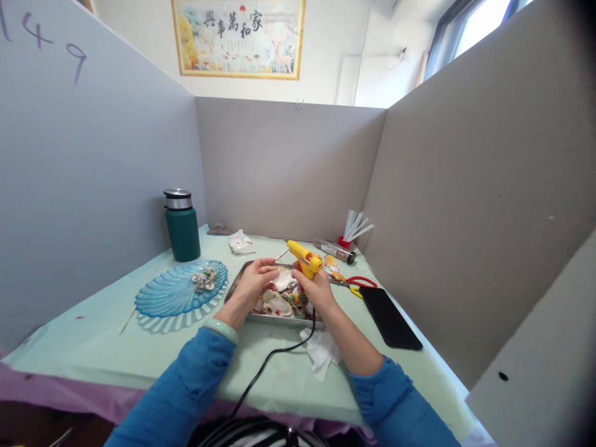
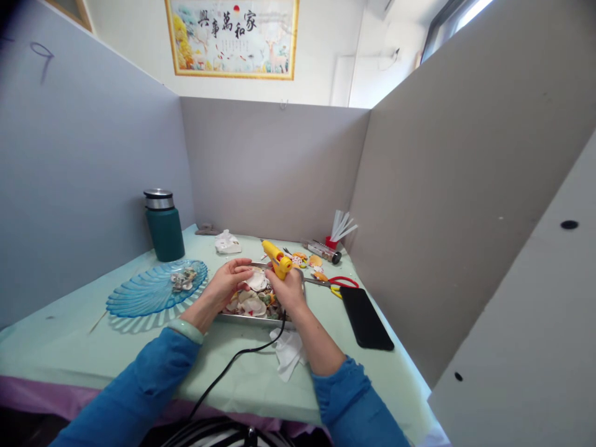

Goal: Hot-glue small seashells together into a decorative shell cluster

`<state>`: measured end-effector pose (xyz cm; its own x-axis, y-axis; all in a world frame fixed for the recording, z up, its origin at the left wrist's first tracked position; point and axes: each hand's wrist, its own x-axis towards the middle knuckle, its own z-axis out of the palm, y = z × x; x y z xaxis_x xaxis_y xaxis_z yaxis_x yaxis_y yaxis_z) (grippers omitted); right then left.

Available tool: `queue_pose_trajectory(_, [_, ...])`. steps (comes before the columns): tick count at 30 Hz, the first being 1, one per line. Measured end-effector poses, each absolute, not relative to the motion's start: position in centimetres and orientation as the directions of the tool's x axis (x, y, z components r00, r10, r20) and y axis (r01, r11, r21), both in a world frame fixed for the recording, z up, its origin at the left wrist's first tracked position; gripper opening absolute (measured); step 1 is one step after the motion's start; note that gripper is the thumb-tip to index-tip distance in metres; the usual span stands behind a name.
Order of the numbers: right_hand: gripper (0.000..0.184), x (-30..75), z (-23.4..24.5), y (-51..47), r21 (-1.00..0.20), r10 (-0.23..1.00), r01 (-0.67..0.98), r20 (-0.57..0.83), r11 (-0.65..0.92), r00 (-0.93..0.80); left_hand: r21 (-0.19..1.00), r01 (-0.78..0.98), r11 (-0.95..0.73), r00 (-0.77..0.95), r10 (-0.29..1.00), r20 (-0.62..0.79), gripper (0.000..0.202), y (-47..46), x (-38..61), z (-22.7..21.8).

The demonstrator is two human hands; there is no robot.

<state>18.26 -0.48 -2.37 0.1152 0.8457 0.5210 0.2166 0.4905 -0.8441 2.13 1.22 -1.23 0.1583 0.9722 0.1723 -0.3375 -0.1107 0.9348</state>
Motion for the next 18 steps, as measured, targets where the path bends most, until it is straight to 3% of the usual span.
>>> queue_pose_trajectory(11, [0.029, 18.41, -2.36, -0.41, -0.853, 0.839, 0.202, 0.515, 0.481, 0.176, 0.918, -0.391, -0.069, 0.235, 0.957, 0.172, 0.042, 0.66, 2.26, -0.94])
queue_pose_trajectory(18, [0.031, 18.41, -2.24, -0.47, -0.839, 0.824, 0.237, 0.534, 0.489, 0.191, 0.913, -0.407, 0.011, 0.256, 0.961, 0.103, 0.026, 0.58, 2.41, -0.72])
